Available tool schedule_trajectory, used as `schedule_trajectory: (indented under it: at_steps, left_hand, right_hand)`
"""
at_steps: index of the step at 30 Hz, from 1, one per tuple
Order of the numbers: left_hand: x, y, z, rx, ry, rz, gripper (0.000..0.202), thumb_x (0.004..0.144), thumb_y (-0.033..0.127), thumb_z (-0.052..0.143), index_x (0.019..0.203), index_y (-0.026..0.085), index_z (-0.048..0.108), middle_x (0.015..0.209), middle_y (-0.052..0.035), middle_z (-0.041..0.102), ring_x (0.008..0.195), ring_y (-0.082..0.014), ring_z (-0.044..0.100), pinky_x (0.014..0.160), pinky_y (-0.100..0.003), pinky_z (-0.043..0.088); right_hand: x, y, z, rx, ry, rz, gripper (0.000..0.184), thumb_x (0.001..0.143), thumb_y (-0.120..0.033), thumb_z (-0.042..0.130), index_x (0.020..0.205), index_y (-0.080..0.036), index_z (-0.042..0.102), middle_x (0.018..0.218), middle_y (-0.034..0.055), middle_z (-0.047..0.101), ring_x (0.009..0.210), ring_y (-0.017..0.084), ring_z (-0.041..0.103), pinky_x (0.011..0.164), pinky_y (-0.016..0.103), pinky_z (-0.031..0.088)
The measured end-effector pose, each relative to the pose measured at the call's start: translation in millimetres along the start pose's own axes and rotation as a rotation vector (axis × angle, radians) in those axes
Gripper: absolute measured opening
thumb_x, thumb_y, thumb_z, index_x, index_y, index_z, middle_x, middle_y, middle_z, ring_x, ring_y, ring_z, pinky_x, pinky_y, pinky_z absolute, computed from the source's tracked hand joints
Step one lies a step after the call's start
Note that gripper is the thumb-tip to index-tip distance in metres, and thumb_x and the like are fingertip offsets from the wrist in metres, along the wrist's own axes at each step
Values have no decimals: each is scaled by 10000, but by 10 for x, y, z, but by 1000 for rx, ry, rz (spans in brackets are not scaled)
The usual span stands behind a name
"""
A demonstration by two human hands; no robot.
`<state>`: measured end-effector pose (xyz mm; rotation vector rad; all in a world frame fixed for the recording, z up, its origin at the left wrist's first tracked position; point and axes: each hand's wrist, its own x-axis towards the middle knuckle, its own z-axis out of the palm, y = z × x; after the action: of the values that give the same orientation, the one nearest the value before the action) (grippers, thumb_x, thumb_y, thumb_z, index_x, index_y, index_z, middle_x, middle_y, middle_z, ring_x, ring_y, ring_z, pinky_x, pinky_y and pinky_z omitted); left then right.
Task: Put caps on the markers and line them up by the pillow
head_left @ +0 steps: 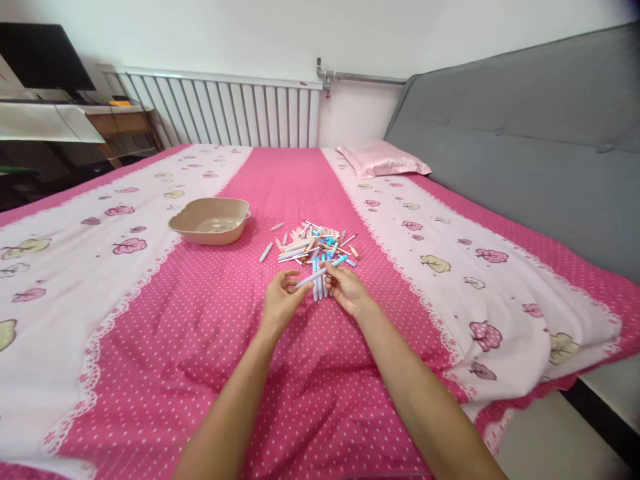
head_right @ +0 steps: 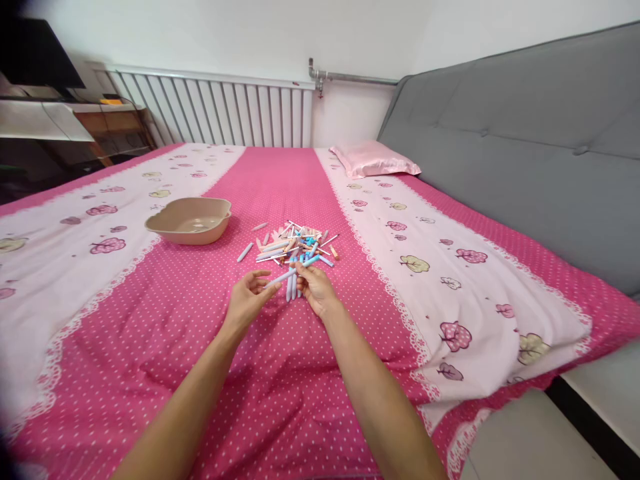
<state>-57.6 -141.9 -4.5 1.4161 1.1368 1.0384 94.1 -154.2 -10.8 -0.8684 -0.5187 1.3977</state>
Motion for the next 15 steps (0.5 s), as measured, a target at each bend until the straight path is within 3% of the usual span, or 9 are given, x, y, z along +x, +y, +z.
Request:
schedule_trajectory:
  at_steps: [2, 6, 13, 15]
  left_hand:
    - [14, -11, -5, 0, 36, 47, 453, 547, 393, 741, 891, 137, 595, 704, -7, 611, 596, -112, 555, 564, -216, 422]
    - [24, -31, -15, 19, 43, 55, 307, 625, 420, 675, 726, 137, 612, 593, 7, 576, 523, -101, 495, 514, -213, 368]
    - [16, -75, -63, 79, 29, -69, 555, 784, 597, 437, 474, 151, 554, 418, -32, 520, 402, -131, 484, 468, -253, 370]
    - [20, -71, -82, 96, 56, -79, 549, 773, 607, 453, 505, 144, 572, 430, -33, 524, 404, -135, 490, 470, -257, 377]
  right_hand:
    - [5, -4, -10, 15, 4, 7, 308, 562, -328, 820, 772, -136, 702, 512, -71, 491, 451, 18, 412, 408, 102, 354]
    - [0, -8, -15, 31, 1, 21, 288, 588, -303, 811, 794, -133, 701, 512, -70, 489, 450, 17, 413, 414, 104, 361]
    - [-10, -10, -6, 41, -8, 44, 237, 637, -269, 780, 810, -130, 699, 523, -66, 486, 457, 26, 426, 404, 113, 358]
    - [-9, -11, -6, 47, 0, 44, 221, 650, -265, 771, 814, -138, 696, 523, -69, 483, 455, 26, 428, 401, 111, 356]
